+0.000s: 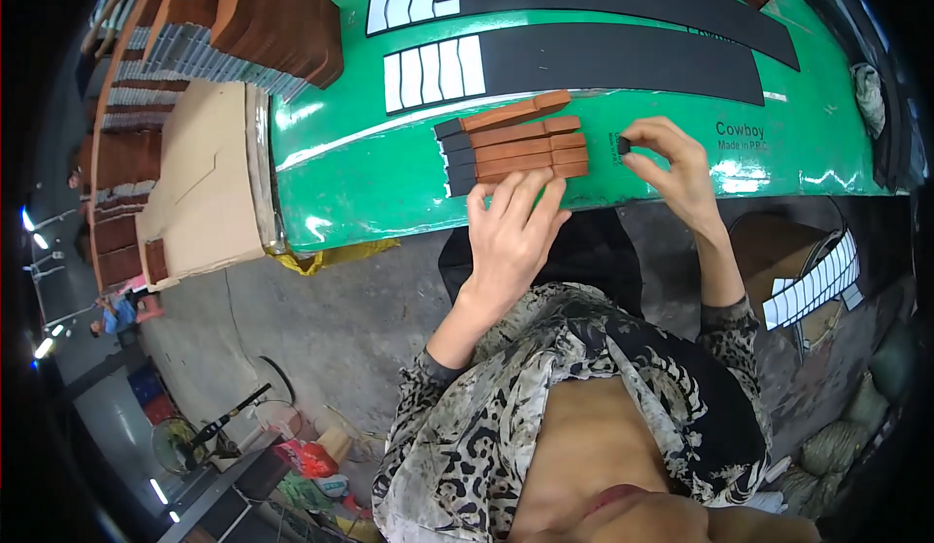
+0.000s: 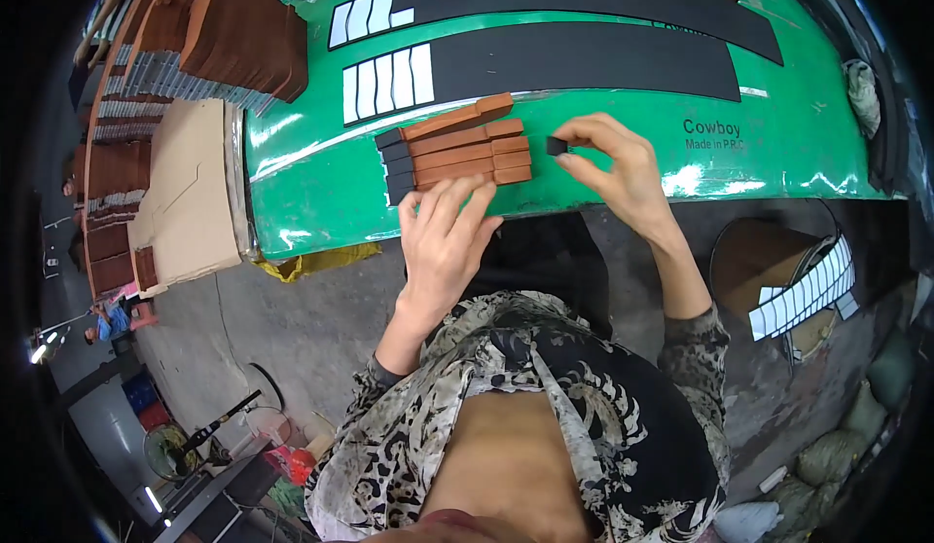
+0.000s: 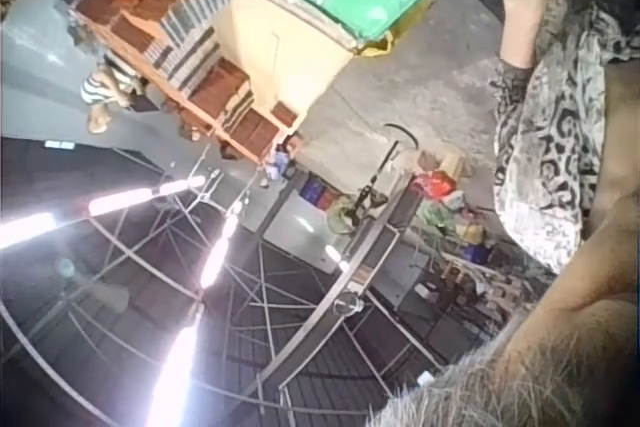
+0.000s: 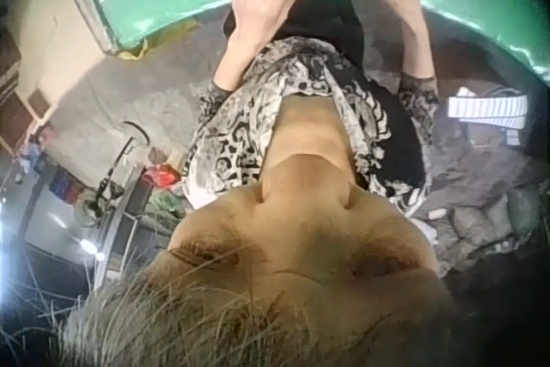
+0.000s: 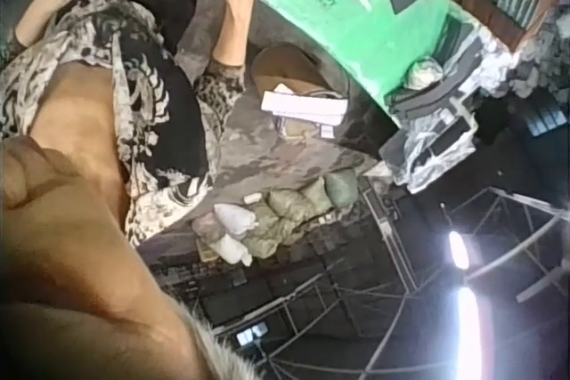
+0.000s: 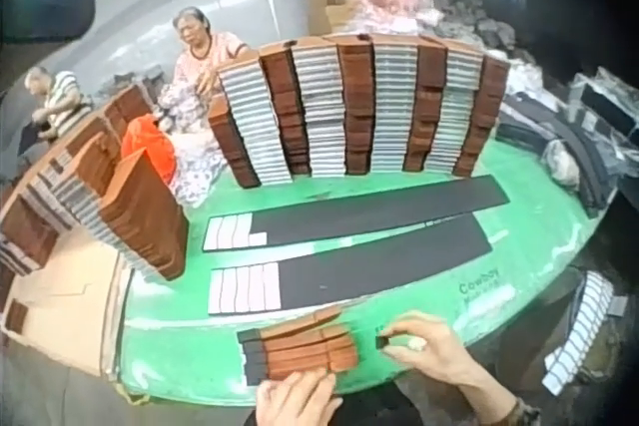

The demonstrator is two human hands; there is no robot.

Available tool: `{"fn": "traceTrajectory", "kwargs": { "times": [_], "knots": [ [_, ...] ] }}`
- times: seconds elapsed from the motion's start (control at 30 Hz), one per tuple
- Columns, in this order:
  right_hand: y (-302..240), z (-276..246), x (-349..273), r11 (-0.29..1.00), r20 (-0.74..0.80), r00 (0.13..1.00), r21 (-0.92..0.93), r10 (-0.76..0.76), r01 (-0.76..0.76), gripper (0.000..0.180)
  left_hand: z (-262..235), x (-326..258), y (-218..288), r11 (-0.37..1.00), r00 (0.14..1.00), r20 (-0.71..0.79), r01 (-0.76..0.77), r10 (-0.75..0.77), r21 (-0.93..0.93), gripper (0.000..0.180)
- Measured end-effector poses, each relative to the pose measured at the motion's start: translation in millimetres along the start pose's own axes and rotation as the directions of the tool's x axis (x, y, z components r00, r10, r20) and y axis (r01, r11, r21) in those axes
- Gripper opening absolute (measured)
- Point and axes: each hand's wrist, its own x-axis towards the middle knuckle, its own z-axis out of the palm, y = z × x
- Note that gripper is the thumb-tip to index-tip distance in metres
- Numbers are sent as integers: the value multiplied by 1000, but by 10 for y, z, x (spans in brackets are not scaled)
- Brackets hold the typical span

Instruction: Assembling small wooden furniture components by applying adhesive pads or strips and stacking them.

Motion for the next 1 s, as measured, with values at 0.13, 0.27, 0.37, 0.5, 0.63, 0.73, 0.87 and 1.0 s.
{"fn": "traceTrajectory", "kwargs": {
  "times": [0.13, 0.27, 0.37, 0.5, 0.63, 0.73, 0.87, 1.0],
  "knots": [
    [17, 175, 411, 939, 102, 964, -221, -246, 263, 24, 218, 136, -57, 983, 995, 44, 84, -92, 162, 60],
    [37, 248, 672, 872, 149, 934, -334, -325, 357, 24, 438, 186, -166, 942, 979, 79, 157, -188, 296, 80],
    [104, 286, 783, 829, 182, 918, -395, -351, 395, 25, 515, 190, -213, 942, 970, 102, 184, -220, 280, 82],
    [174, 325, 854, 792, 246, 902, -433, -356, 431, 26, 571, 195, -245, 940, 969, 78, 206, -235, 270, 83],
    [192, 354, 877, 788, 252, 901, -440, -353, 432, 27, 579, 200, -254, 933, 964, 85, 220, -253, 283, 77],
    [199, 381, 882, 792, 255, 897, -424, -361, 439, 27, 591, 187, -253, 934, 965, 70, 223, -252, 280, 75],
    [217, 401, 893, 801, 259, 902, -419, -346, 428, 26, 583, 194, -249, 931, 964, 88, 217, -252, 292, 75],
    [202, 414, 898, 795, 257, 898, -422, -356, 436, 27, 570, 185, -250, 930, 962, 98, 218, -256, 297, 76]
  ]
}}
